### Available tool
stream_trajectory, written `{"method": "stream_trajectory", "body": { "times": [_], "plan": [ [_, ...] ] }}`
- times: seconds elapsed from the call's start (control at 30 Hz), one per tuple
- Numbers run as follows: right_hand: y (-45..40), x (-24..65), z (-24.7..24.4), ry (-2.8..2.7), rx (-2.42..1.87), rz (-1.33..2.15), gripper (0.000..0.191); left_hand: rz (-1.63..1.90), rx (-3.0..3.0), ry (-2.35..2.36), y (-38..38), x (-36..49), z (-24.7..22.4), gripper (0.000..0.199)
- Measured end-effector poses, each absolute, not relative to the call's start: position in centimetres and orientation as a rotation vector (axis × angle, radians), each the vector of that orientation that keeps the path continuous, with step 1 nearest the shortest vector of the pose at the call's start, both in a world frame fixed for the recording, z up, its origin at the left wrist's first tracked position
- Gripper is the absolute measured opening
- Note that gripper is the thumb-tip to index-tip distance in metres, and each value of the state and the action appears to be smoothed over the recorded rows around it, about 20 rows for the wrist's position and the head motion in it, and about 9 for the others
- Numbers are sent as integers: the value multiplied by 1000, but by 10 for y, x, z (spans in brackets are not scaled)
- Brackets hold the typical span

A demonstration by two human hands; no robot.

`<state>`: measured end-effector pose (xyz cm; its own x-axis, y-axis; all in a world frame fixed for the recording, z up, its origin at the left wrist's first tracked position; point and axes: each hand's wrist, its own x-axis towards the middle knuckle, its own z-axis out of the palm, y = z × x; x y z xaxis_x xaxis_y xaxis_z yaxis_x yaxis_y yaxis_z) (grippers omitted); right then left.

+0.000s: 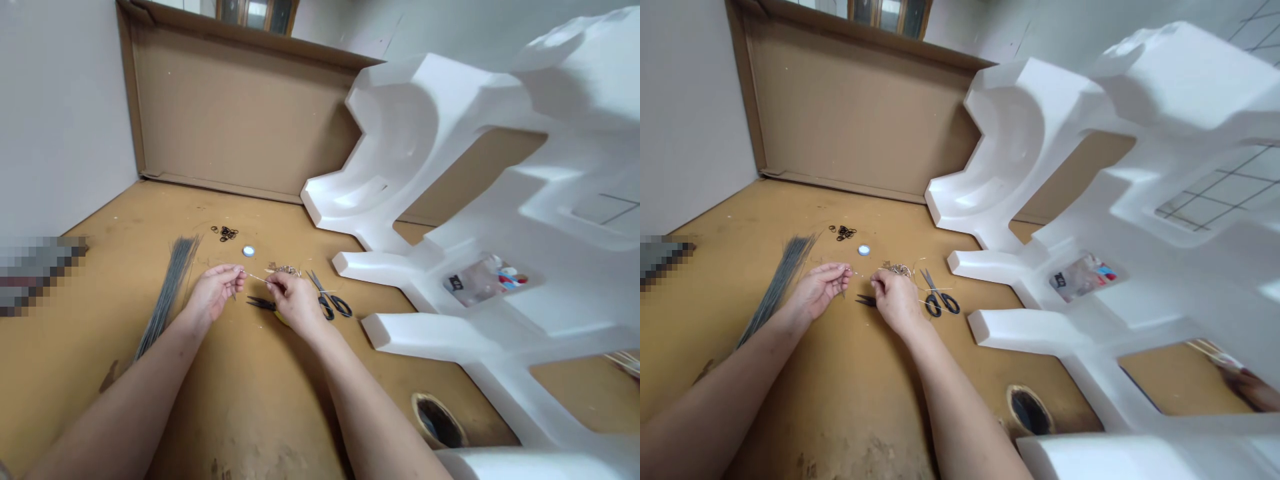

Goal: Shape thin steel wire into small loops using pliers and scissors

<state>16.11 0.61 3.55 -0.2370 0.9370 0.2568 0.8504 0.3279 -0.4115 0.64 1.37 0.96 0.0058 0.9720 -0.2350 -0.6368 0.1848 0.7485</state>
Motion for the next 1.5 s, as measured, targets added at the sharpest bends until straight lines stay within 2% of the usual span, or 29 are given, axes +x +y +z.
{"method": "stream_trajectory", "body": {
  "times": [0.77,1.1,1.5],
  "plan": [
    [1,155,37,-2122,-1534,224,16,1285,506,814,9,12,15,13],
    [-1,152,36,-2143,-1449,193,17,1266,558,816,10,14,10,2],
    [1,152,33,-2140,-1448,188,16,1261,564,813,8,17,12,4]
  ]
}}
